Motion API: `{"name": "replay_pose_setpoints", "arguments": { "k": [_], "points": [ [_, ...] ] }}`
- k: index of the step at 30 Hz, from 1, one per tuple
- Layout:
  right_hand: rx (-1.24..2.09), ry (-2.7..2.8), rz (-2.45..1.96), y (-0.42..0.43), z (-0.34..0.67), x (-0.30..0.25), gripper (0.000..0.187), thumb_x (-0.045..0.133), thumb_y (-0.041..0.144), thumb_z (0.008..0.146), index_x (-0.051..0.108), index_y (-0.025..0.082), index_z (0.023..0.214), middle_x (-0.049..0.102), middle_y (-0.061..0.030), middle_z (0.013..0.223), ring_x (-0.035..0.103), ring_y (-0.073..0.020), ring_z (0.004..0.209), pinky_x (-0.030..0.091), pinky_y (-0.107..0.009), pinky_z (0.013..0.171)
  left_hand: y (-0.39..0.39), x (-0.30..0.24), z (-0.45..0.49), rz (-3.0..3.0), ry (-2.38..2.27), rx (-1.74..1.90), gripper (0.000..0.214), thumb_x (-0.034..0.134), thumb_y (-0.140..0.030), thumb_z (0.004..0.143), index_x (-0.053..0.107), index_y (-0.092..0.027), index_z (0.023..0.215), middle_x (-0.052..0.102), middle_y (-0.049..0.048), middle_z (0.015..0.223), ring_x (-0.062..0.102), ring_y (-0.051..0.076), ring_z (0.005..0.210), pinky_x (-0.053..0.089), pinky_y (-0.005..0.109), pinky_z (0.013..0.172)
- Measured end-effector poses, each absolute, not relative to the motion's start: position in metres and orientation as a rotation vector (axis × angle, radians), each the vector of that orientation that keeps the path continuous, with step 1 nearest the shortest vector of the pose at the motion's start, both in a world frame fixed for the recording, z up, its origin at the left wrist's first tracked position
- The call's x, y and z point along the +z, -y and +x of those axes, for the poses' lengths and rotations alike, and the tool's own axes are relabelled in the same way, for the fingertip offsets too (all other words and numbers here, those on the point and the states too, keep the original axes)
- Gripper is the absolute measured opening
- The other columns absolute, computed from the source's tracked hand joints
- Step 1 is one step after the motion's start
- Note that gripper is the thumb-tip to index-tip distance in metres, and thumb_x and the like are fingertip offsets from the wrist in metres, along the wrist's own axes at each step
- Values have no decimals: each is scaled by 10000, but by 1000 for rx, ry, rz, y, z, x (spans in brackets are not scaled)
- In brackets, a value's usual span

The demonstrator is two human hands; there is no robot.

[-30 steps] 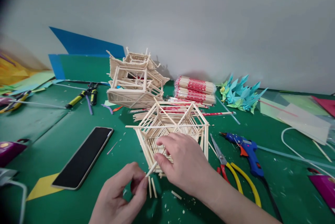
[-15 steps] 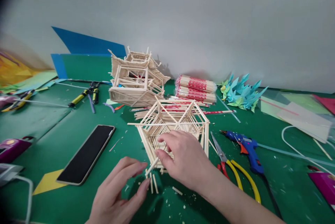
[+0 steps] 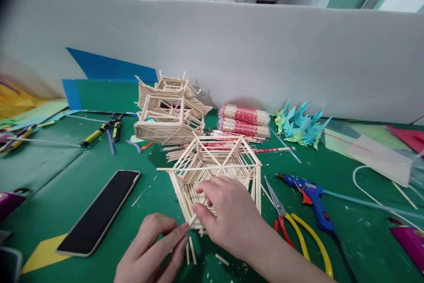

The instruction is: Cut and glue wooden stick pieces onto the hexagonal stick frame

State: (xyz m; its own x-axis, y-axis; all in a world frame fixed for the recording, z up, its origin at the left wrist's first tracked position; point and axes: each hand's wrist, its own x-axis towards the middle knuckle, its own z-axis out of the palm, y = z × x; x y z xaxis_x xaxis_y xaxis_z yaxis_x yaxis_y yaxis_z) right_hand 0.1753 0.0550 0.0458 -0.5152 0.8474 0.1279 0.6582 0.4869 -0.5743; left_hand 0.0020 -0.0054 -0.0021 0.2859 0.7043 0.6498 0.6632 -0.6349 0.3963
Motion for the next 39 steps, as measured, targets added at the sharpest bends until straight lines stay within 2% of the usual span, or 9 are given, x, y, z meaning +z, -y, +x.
{"name": "replay_pose_setpoints", "arguments": {
  "k": [17, 24, 31, 36, 39],
  "points": [
    [646, 2347, -1270, -53, 175, 46, 161, 524, 244, 824, 594, 195, 960, 607, -18, 802, 550, -180, 780, 400, -328, 698, 8, -5, 2, 2462, -1287, 1318, 279, 585, -12, 731, 590, -150, 973, 588, 61, 776, 535, 163, 689, 484, 301, 604],
    [673, 2350, -1265, -52, 176, 48, 165, 526, 243, 831, 595, 196, 973, 626, -13, 809, 561, -176, 797, 395, -321, 723, 14, -10, 0, 2364, -1368, 1344, 367, 603, -38, 737, 537, -142, 1083, 602, 73, 840, 560, 172, 738, 486, 297, 641],
    [705, 2359, -1250, -53, 178, 53, 189, 455, 230, 876, 596, 188, 995, 647, -25, 922, 563, -166, 872, 393, -307, 778, 11, -6, 5, 2366, -1344, 1372, 315, 610, -55, 738, 572, -142, 1038, 596, 72, 846, 562, 166, 744, 483, 291, 643],
    [712, 2380, -1238, -52, 179, 52, 182, 512, 257, 848, 594, 180, 991, 635, -9, 825, 562, -164, 816, 396, -308, 756, 6, 0, 10, 2438, -1316, 1444, 226, 568, -42, 753, 610, -143, 950, 596, 68, 803, 549, 159, 695, 470, 297, 605],
    [694, 2371, -1239, -51, 179, 51, 180, 529, 251, 833, 593, 183, 987, 636, -20, 873, 556, -174, 837, 395, -320, 760, 6, -1, 9, 2446, -1282, 1429, 226, 559, -17, 746, 620, -149, 919, 595, 70, 797, 531, 157, 675, 463, 307, 597]
  ]
}}
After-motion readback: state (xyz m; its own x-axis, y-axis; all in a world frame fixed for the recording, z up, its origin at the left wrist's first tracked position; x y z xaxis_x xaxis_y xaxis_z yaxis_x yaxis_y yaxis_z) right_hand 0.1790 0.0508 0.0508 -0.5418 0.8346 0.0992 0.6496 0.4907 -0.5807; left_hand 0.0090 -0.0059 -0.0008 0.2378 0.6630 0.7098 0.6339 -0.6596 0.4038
